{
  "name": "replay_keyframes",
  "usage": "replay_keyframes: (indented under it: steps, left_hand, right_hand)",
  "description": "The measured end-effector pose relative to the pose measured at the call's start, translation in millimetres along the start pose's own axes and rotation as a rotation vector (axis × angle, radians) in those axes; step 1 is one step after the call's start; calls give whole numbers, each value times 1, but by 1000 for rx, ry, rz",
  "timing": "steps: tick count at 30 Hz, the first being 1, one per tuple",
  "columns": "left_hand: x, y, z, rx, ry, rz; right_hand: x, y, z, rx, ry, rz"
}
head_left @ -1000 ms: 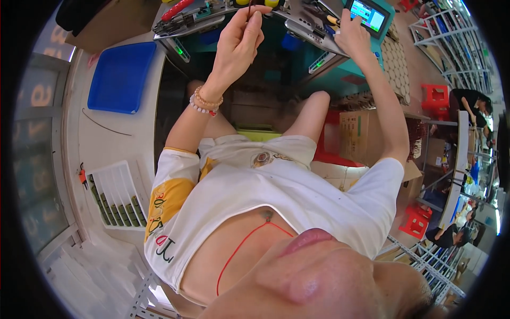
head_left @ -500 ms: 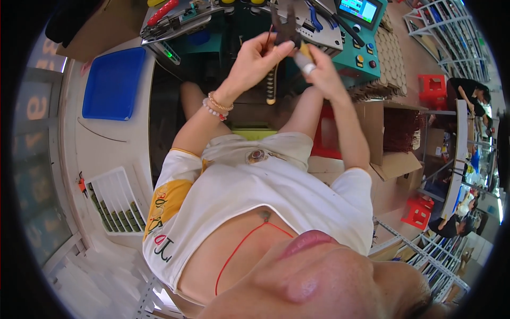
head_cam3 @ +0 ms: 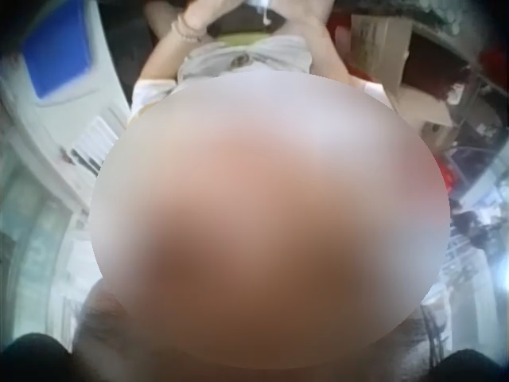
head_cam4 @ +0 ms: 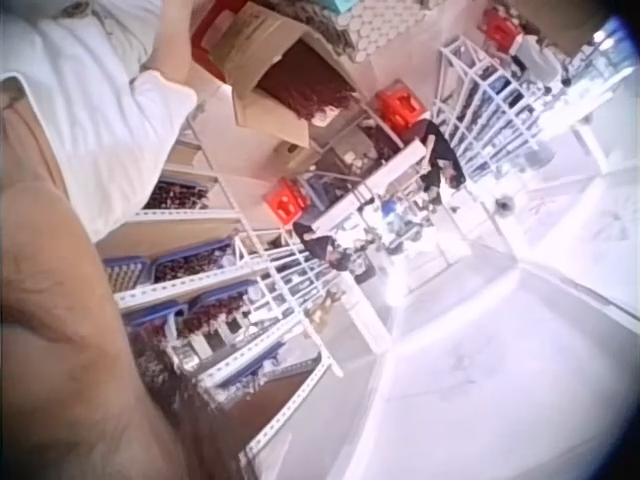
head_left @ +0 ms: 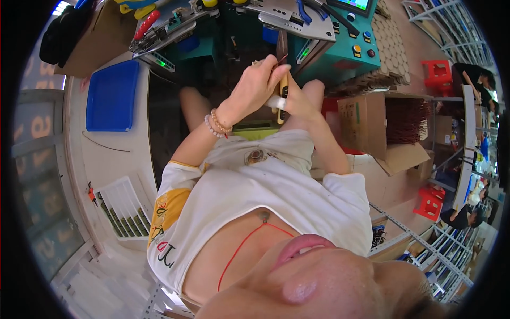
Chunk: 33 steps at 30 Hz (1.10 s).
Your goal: The person processes and assembles electrical wires and connectors using a specialized wire processing machine and pliers.
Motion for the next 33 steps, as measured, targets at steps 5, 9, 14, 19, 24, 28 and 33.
replay_keyframes:
  steps: [5,9,14,19,24,28,33]
  left_hand:
    - [-48,-1,10,-139,-224,-232]
    - [-68,15,12,-182,-141,-572]
    - [-57,25,8,-196,-69,-918]
    - [-53,19,3,-75,-136,-555]
    - [-56,25,-1,-4,-96,-536]
    - [-56,24,0,43,-96,-464]
    - [-55,27,-4,44,-79,-428]
  right_hand:
    - [18,-6,-9,250,-100,806]
    - [2,19,-17,192,78,654]
    - [13,71,-24,119,351,658]
    - [19,77,-21,109,407,699]
    - [19,75,-18,121,388,716]
    - [19,74,-18,99,415,734]
    - [18,79,-19,130,414,726]
Point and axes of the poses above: each hand's wrist, its own z-axis towards the middle knuckle, its own x-axis out of the palm, y = z × x, the point moved 1 cm from there along z, towards the middle knuckle, and after that the axes turned 11 degrees about -z, right-handed, at the moved point
